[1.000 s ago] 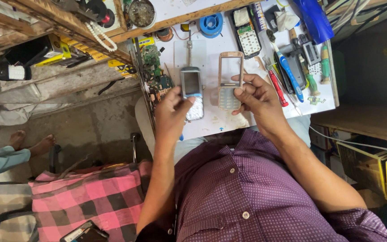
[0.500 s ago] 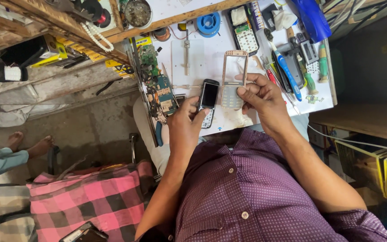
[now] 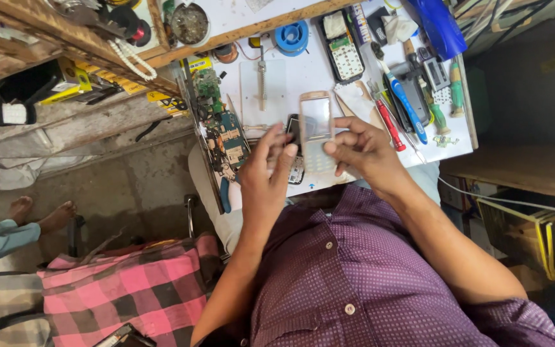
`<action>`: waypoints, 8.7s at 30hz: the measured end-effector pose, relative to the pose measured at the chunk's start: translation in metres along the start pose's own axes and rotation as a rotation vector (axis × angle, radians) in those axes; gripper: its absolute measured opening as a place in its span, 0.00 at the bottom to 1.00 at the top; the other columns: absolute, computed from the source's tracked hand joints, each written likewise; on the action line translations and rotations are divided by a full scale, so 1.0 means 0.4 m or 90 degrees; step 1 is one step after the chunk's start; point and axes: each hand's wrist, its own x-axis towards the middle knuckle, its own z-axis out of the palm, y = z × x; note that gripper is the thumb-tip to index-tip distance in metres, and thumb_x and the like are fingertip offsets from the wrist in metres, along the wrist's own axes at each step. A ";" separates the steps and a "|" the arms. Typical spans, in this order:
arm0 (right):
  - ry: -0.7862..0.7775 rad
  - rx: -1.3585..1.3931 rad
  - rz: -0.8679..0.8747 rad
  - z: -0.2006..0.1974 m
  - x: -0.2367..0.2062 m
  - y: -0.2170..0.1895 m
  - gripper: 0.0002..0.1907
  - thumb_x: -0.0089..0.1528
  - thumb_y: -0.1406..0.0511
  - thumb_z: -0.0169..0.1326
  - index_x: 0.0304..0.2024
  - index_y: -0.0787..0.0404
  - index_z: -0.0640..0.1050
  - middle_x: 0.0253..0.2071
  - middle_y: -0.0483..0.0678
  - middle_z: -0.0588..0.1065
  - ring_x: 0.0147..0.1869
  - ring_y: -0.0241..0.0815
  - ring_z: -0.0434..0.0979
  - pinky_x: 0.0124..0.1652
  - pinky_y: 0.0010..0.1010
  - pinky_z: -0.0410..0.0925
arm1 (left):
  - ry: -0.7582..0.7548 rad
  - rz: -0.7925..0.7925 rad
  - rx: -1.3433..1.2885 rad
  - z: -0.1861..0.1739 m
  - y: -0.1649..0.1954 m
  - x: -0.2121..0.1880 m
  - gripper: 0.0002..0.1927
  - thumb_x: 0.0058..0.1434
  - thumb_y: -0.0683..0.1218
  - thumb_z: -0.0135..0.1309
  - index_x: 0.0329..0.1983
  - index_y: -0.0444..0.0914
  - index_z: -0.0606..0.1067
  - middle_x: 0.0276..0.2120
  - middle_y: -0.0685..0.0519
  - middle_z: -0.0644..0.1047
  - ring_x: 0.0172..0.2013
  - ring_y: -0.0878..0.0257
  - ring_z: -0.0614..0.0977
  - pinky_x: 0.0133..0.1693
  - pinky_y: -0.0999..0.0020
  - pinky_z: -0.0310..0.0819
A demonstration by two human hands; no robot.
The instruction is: The person disassembles a feature phone by hand, separating the front cover from the body and removing the battery, then fits the battery back in and snaps the covers together. They press the keypad, wipe the screen and housing with a tissue, and hold up the reassembled phone.
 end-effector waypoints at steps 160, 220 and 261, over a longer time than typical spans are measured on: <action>-0.097 -1.046 -0.571 -0.014 -0.023 -0.100 0.32 0.58 0.64 0.59 0.67 0.41 0.75 0.40 0.41 0.74 0.37 0.40 0.72 0.41 0.35 0.68 | -0.271 -0.097 -0.506 0.024 0.000 -0.014 0.42 0.61 0.33 0.41 0.80 0.33 0.48 0.59 0.39 0.72 0.40 0.55 0.83 0.35 0.67 0.78; -0.073 -1.001 -0.545 -0.010 -0.007 -0.056 0.33 0.59 0.67 0.59 0.67 0.43 0.74 0.38 0.44 0.75 0.36 0.41 0.74 0.33 0.33 0.69 | -0.251 -0.084 -0.512 0.017 -0.037 -0.011 0.43 0.62 0.33 0.40 0.81 0.35 0.46 0.68 0.36 0.65 0.40 0.54 0.83 0.35 0.67 0.78; 0.101 -0.444 -0.369 -0.018 -0.048 -0.071 0.09 0.68 0.68 0.61 0.50 0.62 0.83 0.42 0.49 0.81 0.43 0.38 0.80 0.43 0.28 0.70 | -0.261 -0.231 -0.867 0.036 -0.018 0.012 0.35 0.73 0.53 0.44 0.80 0.45 0.49 0.66 0.42 0.68 0.56 0.52 0.78 0.47 0.60 0.80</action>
